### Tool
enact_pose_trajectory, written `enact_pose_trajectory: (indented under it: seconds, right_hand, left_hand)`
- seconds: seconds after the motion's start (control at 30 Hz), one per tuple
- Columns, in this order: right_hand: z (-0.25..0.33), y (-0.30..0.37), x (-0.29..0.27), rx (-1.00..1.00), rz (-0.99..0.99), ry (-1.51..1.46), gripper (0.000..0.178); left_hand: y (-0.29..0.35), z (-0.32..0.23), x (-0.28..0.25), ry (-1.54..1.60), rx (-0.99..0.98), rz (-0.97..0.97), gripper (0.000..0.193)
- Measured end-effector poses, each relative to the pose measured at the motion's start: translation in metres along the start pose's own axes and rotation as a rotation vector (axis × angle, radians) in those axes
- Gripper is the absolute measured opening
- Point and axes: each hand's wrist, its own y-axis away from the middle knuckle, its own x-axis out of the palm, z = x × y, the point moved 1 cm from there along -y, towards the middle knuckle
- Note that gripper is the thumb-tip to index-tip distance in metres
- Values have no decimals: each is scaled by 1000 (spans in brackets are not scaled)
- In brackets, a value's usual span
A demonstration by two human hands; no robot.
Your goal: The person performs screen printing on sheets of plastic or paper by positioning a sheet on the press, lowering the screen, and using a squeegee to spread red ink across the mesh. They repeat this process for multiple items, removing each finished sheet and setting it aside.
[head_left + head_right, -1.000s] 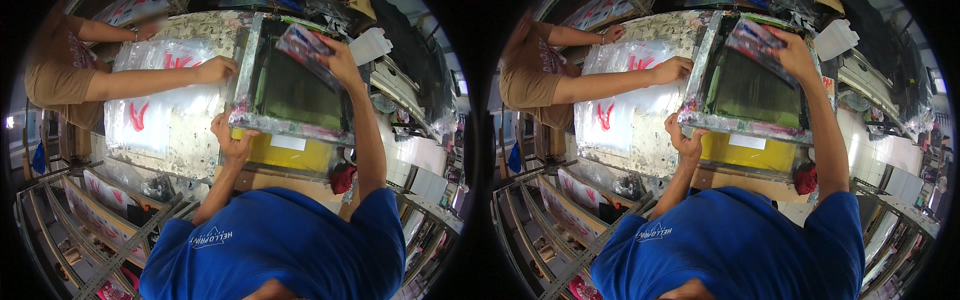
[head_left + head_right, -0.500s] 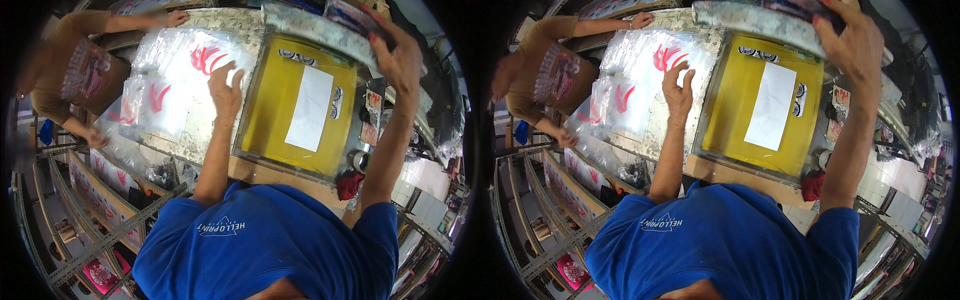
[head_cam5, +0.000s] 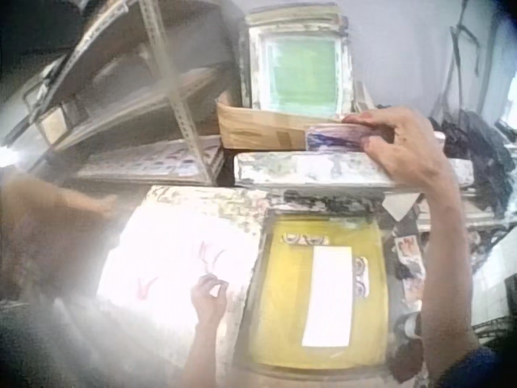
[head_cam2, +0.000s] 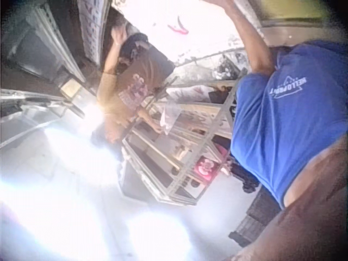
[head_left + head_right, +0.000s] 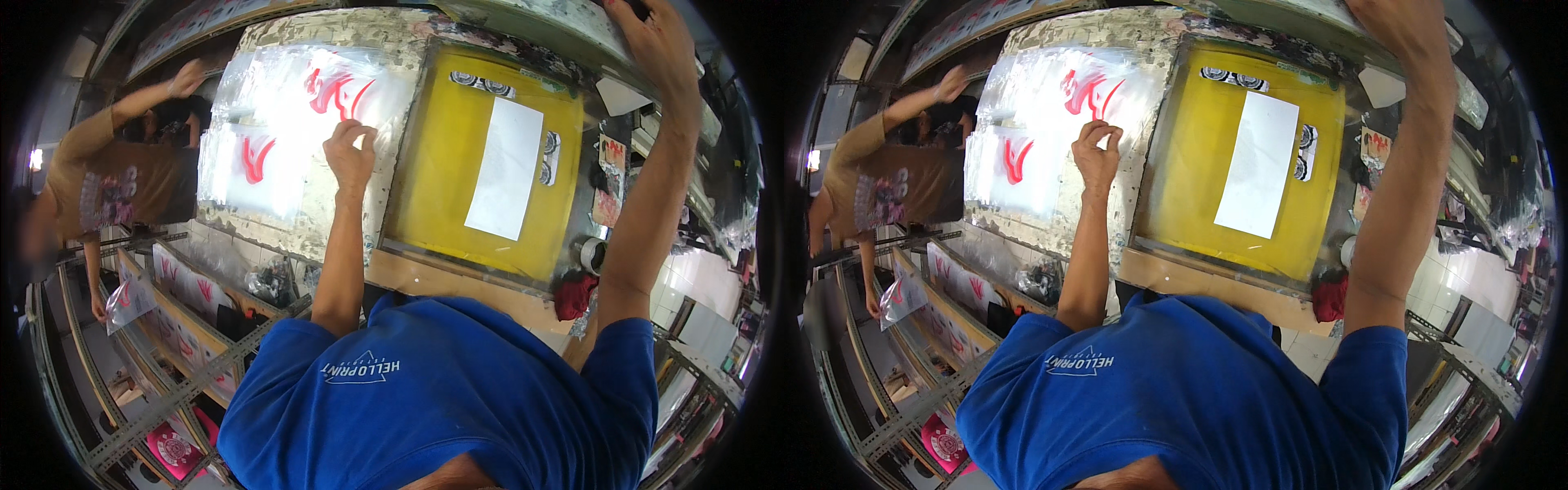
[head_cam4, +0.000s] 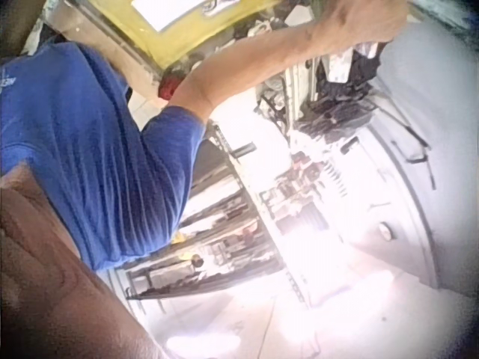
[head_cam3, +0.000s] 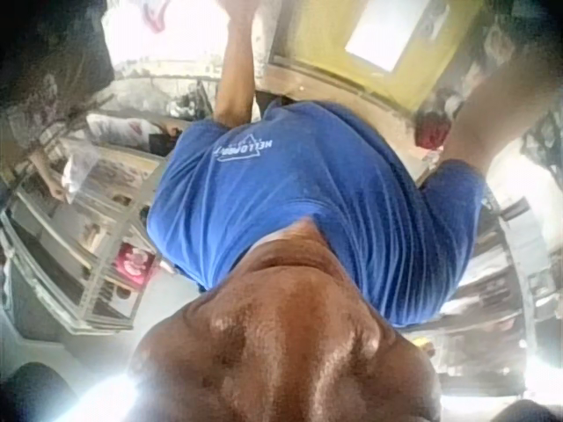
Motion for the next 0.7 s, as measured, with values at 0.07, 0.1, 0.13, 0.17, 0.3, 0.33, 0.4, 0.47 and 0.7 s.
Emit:
enact_pose_trajectory:
  seconds: [0.07,0.1,0.13,0.17,0.3,0.33,0.4,0.47,0.7]
  right_hand:
    - [-2,0,-1,26,20,-21,40]
    - [-6,2,3,-2,-12,23,39]
    - [-14,0,6,-22,-30,34,39]
    - [-23,-1,9,-40,-47,46,38]
    - [-16,-4,6,-95,-58,62,37]
    - [-23,-9,7,-42,-37,7,37]
    - [-27,-8,9,-43,-57,16,37]
    - [-23,-3,9,-100,-102,99,38]
    - [-32,-15,7,30,13,-47,38]
  left_hand:
    - [11,-27,4,65,49,164,9]
    - [17,-42,8,101,76,248,10]
    - [25,-58,13,33,126,346,16]
    - [33,-76,18,-33,178,446,22]
    - [71,-61,66,-59,213,684,46]
    - [77,-61,77,-101,280,687,53]
    - [79,-71,92,-41,336,657,51]
    - [74,-83,107,-17,370,649,50]
    - [51,-105,142,-46,372,794,57]
